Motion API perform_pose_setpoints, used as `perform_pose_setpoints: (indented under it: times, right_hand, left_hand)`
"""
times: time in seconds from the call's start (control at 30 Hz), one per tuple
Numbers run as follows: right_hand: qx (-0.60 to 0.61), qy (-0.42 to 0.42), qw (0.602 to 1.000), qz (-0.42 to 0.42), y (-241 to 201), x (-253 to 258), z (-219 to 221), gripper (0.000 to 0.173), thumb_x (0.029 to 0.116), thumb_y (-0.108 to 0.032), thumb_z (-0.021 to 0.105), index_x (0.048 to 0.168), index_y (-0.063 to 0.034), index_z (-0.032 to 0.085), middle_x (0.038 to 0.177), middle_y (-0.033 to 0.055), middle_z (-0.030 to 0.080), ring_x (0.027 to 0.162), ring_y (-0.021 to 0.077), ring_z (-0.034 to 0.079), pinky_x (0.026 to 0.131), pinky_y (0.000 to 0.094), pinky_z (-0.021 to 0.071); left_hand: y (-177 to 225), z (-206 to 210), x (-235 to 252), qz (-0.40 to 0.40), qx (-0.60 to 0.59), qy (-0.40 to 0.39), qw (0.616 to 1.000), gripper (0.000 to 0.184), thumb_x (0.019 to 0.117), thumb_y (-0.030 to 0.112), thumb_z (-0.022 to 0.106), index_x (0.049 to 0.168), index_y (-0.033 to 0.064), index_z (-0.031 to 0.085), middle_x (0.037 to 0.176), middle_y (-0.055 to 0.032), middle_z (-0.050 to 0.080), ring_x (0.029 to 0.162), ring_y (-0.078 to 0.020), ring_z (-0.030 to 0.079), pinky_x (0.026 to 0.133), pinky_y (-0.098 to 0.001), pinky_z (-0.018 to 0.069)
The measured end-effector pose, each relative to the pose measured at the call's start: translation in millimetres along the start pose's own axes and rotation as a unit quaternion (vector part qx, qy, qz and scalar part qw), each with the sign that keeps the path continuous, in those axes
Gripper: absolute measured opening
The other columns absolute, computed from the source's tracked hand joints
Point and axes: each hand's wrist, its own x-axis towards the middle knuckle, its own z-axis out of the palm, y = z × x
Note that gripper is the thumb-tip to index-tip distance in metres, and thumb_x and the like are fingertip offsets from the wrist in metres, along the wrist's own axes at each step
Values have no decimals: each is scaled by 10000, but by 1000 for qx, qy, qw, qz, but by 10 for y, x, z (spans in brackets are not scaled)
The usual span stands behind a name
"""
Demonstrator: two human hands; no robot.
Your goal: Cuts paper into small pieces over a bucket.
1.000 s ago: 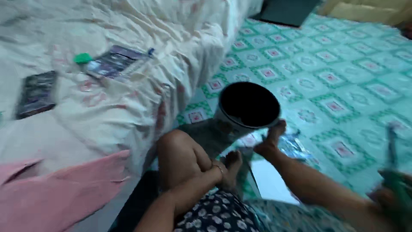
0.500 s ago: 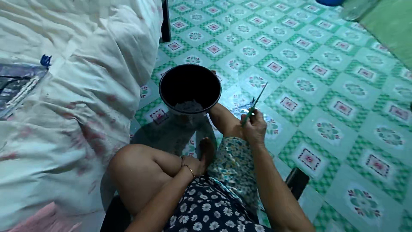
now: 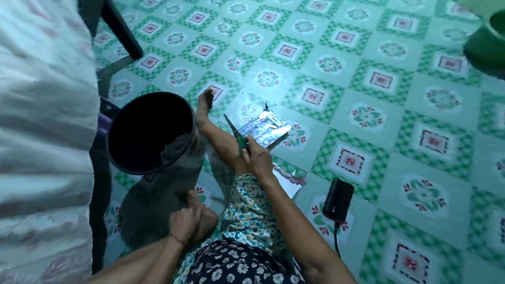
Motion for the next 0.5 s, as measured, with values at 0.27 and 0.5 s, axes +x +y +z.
perform_pose_setpoints:
  times: [0.27,0.5]
  right_hand:
    - [48,20,999,-11,95,-12,-159,368,992,-125,620,1329,23,615,1088,238,721,983,417,708,854,611,523]
    - [74,59,995,0,256,-132,-423,390,952,-109,677,1322,2,625,1022,208,730,881,378,719,764,568,550]
  left_hand:
    - [338,94,651,151,-164,96,970,423,1049,172,573,1357,-117,561,1363,-334,568,1274,-469,562,1107,-554,413]
    - [957,143,1041,124,-203,66,969,630,989,129,659,1490,-126,375,1495,-357,424,1402,-465,439,1173,-523,343]
